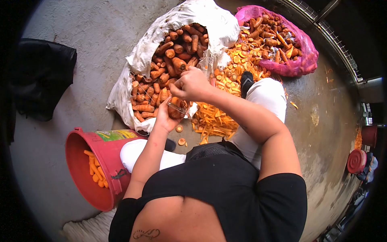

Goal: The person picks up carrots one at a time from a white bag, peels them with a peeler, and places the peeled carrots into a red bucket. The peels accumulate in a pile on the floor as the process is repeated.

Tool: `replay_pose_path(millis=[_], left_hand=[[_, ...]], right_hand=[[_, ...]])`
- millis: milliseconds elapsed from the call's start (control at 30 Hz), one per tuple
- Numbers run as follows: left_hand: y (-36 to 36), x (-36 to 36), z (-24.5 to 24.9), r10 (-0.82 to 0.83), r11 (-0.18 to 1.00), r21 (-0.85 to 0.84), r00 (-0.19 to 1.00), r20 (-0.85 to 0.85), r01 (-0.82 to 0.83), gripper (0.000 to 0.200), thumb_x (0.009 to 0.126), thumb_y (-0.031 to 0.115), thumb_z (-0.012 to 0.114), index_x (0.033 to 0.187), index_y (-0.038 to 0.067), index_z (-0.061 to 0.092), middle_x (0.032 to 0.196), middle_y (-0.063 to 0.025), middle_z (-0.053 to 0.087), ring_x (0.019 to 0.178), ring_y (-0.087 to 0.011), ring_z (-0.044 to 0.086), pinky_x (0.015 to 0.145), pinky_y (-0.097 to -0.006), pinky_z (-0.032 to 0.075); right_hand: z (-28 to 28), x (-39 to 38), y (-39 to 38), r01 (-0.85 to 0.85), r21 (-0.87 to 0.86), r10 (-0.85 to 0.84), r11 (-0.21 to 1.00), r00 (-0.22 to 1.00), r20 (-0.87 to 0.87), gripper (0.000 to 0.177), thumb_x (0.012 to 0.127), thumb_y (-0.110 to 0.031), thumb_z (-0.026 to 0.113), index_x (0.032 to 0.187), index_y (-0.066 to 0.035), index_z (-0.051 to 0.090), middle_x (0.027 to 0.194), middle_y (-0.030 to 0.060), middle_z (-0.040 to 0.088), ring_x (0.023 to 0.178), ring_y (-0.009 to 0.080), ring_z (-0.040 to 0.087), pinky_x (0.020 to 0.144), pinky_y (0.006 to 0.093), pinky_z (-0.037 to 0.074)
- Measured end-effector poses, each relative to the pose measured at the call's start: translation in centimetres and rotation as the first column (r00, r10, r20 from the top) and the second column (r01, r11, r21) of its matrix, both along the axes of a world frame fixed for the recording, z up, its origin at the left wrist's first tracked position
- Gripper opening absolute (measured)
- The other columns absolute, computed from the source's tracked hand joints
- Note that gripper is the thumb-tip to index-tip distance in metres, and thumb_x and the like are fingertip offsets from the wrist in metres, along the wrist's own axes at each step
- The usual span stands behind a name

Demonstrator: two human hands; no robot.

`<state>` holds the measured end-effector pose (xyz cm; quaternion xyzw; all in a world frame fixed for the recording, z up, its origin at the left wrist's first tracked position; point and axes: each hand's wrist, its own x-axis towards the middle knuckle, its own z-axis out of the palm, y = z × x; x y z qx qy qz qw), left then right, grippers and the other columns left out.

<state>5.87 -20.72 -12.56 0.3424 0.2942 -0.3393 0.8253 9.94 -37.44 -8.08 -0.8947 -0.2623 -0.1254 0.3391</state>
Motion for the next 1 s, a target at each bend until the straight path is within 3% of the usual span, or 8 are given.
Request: replay_pose_path(millis=[167,433,567,600,767,833,900,1000], left_hand=[[0.5,-0.4,-2.0,-0.012,0.991,-0.137,0.999,-0.051,0.005,0.029,0.093,0.036,0.05,0.11,0.014,0.059,0.096,-0.0005,0.064,0.086,-0.0162,0.061,0.076,-0.0334,0.053],[0.2,-1.3,0.6,0.045,0.996,-0.078,0.997,-0.055,-0.049,0.035,0.094,0.035,0.041,0.111,0.008,0.055,0.093,-0.0079,0.062,0.083,-0.0192,0.062,0.066,-0.0335,0.052],[2.2,-1.9,-1.2,-0.204,0.926,-0.269,0.951,0.232,0.265,0.034,0.096,0.034,0.036,0.107,0.006,0.051,0.079,-0.0094,0.055,0.063,-0.0172,0.056,0.051,-0.0285,0.046],[1.2,-2.0,1.5,-0.214,0.956,-0.159,0.958,0.191,0.245,0.032,0.098,0.035,0.033,0.103,0.008,0.049,0.071,-0.007,0.049,0.052,-0.0149,0.048,0.043,-0.0252,0.04],[1.7,-2.3,1.9,-0.284,0.921,-0.185,0.917,0.28,0.342,0.04,0.1,0.041,0.033,0.114,0.007,0.05,0.073,-0.0062,0.054,0.054,-0.0114,0.052,0.043,-0.0246,0.042],[1.7,-2.3,2.8,-0.29,0.918,-0.175,0.902,0.32,0.357,0.044,0.1,0.042,0.033,0.12,0.007,0.049,0.075,-0.0067,0.056,0.057,-0.0113,0.053,0.045,-0.0245,0.044],[1.6,-2.5,3.9,-0.255,0.936,-0.144,0.899,0.356,0.322,0.048,0.099,0.044,0.034,0.125,0.007,0.047,0.077,-0.0073,0.058,0.06,-0.0117,0.055,0.048,-0.0244,0.045],[1.7,-1.7,2.8,-0.178,0.959,-0.169,0.945,0.274,0.229,0.051,0.1,0.046,0.033,0.128,0.005,0.046,0.086,-0.0101,0.06,0.068,-0.0158,0.059,0.054,-0.0258,0.049]], right_hand=[[-0.1,-0.3,0.8,-0.038,0.004,0.037,0.999,0.996,0.081,0.029,0.077,-0.027,0.064,0.053,-0.012,0.067,0.045,0.0057,0.05,0.048,0.0236,0.048,0.057,0.0361,0.037],[-0.4,-0.6,1.3,-0.055,-0.056,0.058,0.997,0.997,0.053,0.026,0.078,-0.027,0.062,0.056,-0.015,0.07,0.046,0.0047,0.051,0.048,0.0228,0.047,0.057,0.0361,0.038],[-1.4,0.9,0.1,0.065,-0.12,-0.063,0.991,0.998,0.016,0.03,0.08,-0.028,0.06,0.055,-0.015,0.069,0.045,0.0031,0.051,0.047,0.0216,0.051,0.059,0.0348,0.041],[-1.5,1.3,-0.4,0.098,-0.107,-0.096,0.989,0.995,0.029,0.03,0.08,-0.028,0.06,0.054,-0.015,0.068,0.045,0.003,0.052,0.049,0.0211,0.052,0.06,0.0345,0.042],[-2.6,3.4,-2.8,0.289,-0.293,-0.275,0.911,0.957,0.087,0.038,0.083,-0.029,0.056,0.049,-0.012,0.063,0.044,0.0054,0.053,0.043,0.0227,0.053,0.068,0.0331,0.046],[-1.5,4.1,-3.9,0.293,-0.479,-0.41,0.828,0.898,-0.16,0.043,0.085,-0.034,0.051,0.049,-0.011,0.061,0.05,0.0103,0.058,0.045,0.0242,0.056,0.083,0.0397,0.045],[-1.4,4.3,-4.4,0.435,-0.457,-0.504,0.776,0.863,-0.034,0.043,0.085,-0.036,0.05,0.053,-0.01,0.065,0.051,0.0116,0.059,0.047,0.0263,0.058,0.078,0.0384,0.047],[-0.3,3.9,-3.4,0.45,-0.266,-0.496,0.852,0.857,-0.14,0.043,0.085,-0.037,0.051,0.057,-0.009,0.068,0.052,0.0125,0.06,0.05,0.0292,0.059,0.071,0.0372,0.049]])
